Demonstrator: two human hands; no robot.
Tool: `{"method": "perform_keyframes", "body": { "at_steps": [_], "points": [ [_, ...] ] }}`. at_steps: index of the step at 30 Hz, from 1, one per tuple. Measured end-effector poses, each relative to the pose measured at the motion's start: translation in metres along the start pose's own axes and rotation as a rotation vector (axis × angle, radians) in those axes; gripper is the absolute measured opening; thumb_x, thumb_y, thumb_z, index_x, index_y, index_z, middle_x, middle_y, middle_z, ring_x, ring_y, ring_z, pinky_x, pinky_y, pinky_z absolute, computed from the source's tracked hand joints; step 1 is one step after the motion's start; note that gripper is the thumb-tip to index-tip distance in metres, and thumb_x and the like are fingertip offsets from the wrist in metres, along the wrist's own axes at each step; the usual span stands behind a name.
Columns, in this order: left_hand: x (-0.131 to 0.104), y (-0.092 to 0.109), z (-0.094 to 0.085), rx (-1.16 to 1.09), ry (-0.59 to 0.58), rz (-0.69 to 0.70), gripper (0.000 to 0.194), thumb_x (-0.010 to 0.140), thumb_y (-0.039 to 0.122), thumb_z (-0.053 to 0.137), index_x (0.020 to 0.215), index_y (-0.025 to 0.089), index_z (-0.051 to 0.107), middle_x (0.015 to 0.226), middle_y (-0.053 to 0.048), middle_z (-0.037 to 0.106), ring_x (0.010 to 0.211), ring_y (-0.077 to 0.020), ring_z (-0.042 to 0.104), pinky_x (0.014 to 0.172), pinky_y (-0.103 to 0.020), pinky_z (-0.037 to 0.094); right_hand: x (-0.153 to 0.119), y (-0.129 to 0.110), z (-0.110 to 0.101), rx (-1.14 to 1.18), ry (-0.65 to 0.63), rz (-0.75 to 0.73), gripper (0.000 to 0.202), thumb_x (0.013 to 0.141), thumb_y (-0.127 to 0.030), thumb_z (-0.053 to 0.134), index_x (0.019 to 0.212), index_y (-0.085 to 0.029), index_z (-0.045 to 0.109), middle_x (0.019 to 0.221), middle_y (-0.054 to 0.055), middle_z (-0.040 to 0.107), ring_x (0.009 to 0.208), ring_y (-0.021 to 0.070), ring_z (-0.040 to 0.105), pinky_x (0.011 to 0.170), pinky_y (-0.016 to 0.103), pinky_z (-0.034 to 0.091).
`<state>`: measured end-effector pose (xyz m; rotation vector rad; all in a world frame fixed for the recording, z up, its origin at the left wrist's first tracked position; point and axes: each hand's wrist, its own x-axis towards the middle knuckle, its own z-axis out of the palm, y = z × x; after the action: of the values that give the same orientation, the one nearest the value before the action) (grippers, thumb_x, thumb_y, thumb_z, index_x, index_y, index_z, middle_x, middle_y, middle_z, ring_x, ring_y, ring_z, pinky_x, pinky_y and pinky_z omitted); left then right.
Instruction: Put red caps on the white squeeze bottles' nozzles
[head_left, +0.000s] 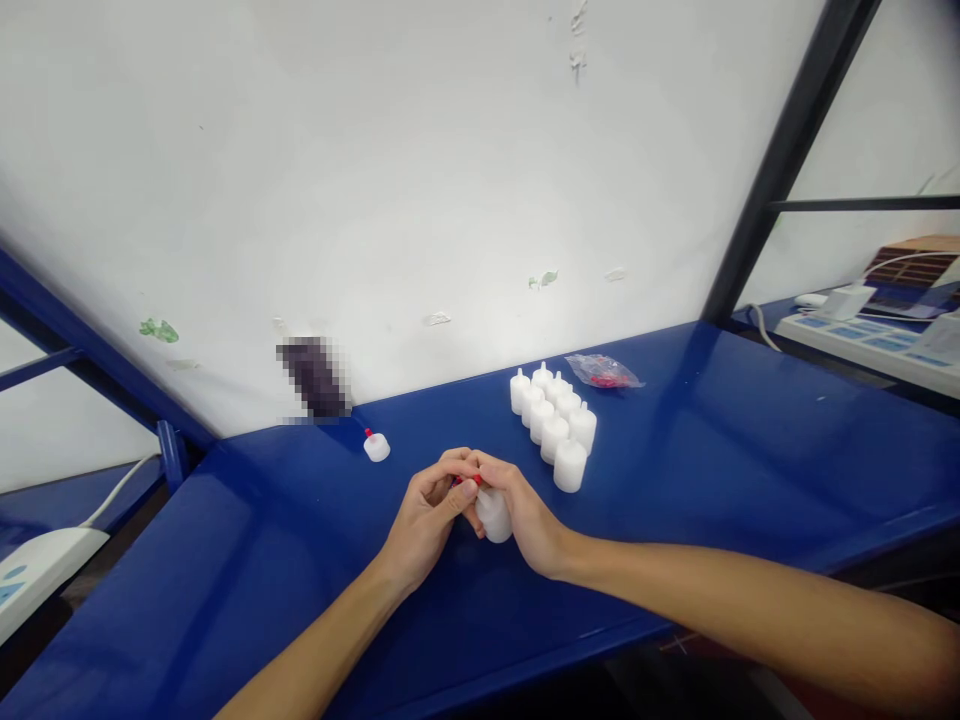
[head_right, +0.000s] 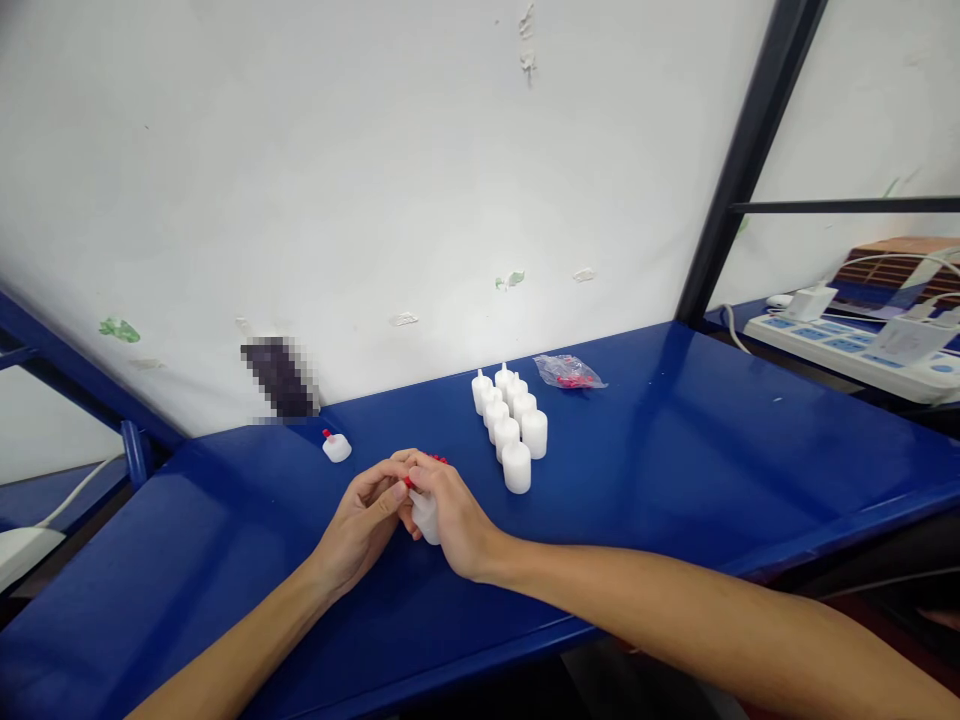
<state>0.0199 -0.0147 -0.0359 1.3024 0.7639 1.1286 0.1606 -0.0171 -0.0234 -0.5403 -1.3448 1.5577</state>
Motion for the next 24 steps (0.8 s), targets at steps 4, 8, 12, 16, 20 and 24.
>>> {"method": "perform_keyframes", "body": {
  "at_steps": [4, 8, 12, 16, 20, 24],
  "points": [
    [0.001, -0.003, -0.003, 0.030, -0.022, 0.040, 0.026, 0.083, 0.040, 0.072, 0.089, 0.015, 0.068, 0.116, -0.008, 0.056, 0.056, -0.0062, 0.060, 0.053, -0.025, 0.056, 0.000, 0.000, -0.001, 0.006, 0.013, 0.012, 0.034, 0.090, -0.046, 0.039, 0.077, -0.017, 0.051, 0.053, -0.003, 0.045, 0.050, 0.0118, 0.042, 0.053, 0.026, 0.034],
    [0.000, -0.002, -0.005, 0.094, -0.065, 0.102, 0.019, 0.086, 0.035, 0.069, 0.093, 0.017, 0.071, 0.116, -0.006, 0.051, 0.056, -0.0053, 0.059, 0.052, -0.025, 0.056, 0.000, 0.003, -0.001, 0.037, 0.033, 0.040, 0.025, 0.086, -0.040, 0.046, 0.073, -0.018, 0.048, 0.053, -0.004, 0.046, 0.049, 0.0108, 0.043, 0.052, 0.025, 0.035],
    [-0.002, 0.007, -0.003, 0.271, -0.025, 0.185, 0.014, 0.086, 0.033, 0.069, 0.089, 0.019, 0.072, 0.110, -0.007, 0.050, 0.081, -0.0142, 0.060, 0.067, -0.028, 0.056, -0.001, 0.006, -0.004, 0.104, 0.040, 0.058, 0.015, 0.085, -0.034, 0.048, 0.081, -0.020, 0.046, 0.057, -0.006, 0.046, 0.047, 0.0097, 0.044, 0.047, 0.022, 0.037],
    [-0.002, 0.013, -0.002, 0.439, 0.042, 0.295, 0.011, 0.087, 0.031, 0.069, 0.087, 0.021, 0.074, 0.109, -0.008, 0.051, 0.108, -0.0217, 0.051, 0.096, -0.035, 0.045, -0.002, 0.007, -0.005, 0.122, 0.019, 0.038, 0.012, 0.087, -0.030, 0.048, 0.094, -0.023, 0.041, 0.056, -0.009, 0.046, 0.044, 0.0092, 0.042, 0.043, 0.019, 0.036],
    [-0.003, 0.014, -0.002, 0.401, 0.015, 0.287, 0.011, 0.089, 0.030, 0.066, 0.088, 0.021, 0.073, 0.108, -0.008, 0.051, 0.107, -0.0215, 0.051, 0.097, -0.036, 0.043, -0.003, 0.004, -0.005, 0.092, 0.007, -0.005, 0.012, 0.089, -0.030, 0.049, 0.093, -0.023, 0.040, 0.052, -0.011, 0.044, 0.042, 0.0079, 0.039, 0.042, 0.017, 0.033],
    [-0.004, 0.015, -0.002, 0.406, -0.041, 0.276, 0.011, 0.091, 0.028, 0.064, 0.089, 0.021, 0.071, 0.109, -0.008, 0.049, 0.103, -0.0201, 0.052, 0.094, -0.035, 0.044, -0.004, 0.003, -0.006, 0.057, -0.014, -0.034, 0.015, 0.090, -0.032, 0.052, 0.093, -0.022, 0.041, 0.052, -0.011, 0.042, 0.042, 0.0071, 0.037, 0.042, 0.017, 0.033]
  ]
}}
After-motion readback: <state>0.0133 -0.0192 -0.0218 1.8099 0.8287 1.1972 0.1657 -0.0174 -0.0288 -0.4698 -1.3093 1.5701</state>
